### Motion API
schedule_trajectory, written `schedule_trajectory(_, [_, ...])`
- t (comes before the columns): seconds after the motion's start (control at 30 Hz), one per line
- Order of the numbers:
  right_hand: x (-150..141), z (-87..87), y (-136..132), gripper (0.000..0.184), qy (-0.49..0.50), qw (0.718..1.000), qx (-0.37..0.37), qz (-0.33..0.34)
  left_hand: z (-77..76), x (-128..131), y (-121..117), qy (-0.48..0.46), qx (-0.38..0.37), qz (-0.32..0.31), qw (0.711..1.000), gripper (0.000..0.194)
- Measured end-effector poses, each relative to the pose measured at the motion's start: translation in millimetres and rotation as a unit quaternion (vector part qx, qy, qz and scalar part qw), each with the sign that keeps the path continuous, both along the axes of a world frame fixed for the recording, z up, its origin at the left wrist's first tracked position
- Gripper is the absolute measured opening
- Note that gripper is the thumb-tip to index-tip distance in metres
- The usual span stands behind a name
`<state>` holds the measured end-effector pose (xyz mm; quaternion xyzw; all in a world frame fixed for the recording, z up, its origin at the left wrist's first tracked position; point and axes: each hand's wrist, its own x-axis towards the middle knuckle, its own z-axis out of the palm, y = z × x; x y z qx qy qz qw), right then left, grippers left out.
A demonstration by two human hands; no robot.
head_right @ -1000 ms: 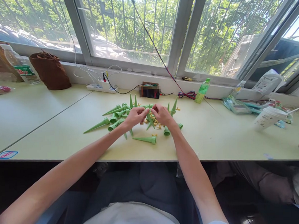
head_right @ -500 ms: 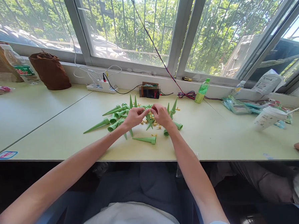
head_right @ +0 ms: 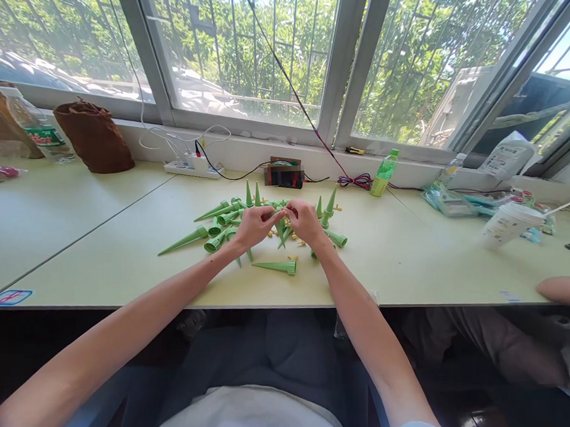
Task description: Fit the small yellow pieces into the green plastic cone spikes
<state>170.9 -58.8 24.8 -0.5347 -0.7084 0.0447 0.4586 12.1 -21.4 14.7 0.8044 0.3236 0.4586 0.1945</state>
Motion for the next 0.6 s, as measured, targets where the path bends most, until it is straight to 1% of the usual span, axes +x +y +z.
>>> schedule_trajectory(0.2, [-1.9,0.7,-1.6,0.027,0.012,1.000,-0.013,-0.009,0.5,1.5,-2.3,0.025,0.041,0.005,0.999,0.049])
schedule_trajectory(0.33, [-2.7,1.1,-2.0,0.027,0.011,1.000,-0.021,-0.016,0.9,2.3,-2.0,0.032,0.049,0.008,0.998,0.050])
schedule_trajectory(0.47, [-2.5,1.6,-1.3,0.029,-0.006,1.000,-0.015,-0.006,1.2,2.3,1.3,0.002,0.020,0.011,1.000,0.050])
schedule_trajectory(0.53, [-2.0,1.8,-1.1,0.031,-0.005,1.000,-0.008,0.017,1.6,1.8,4.0,-0.022,-0.010,0.019,1.000,0.053])
schedule_trajectory(0.6, [-1.7,2.1,-1.0,0.029,0.018,0.999,-0.008,0.045,2.3,1.0,6.6,-0.046,-0.048,0.022,0.998,0.054])
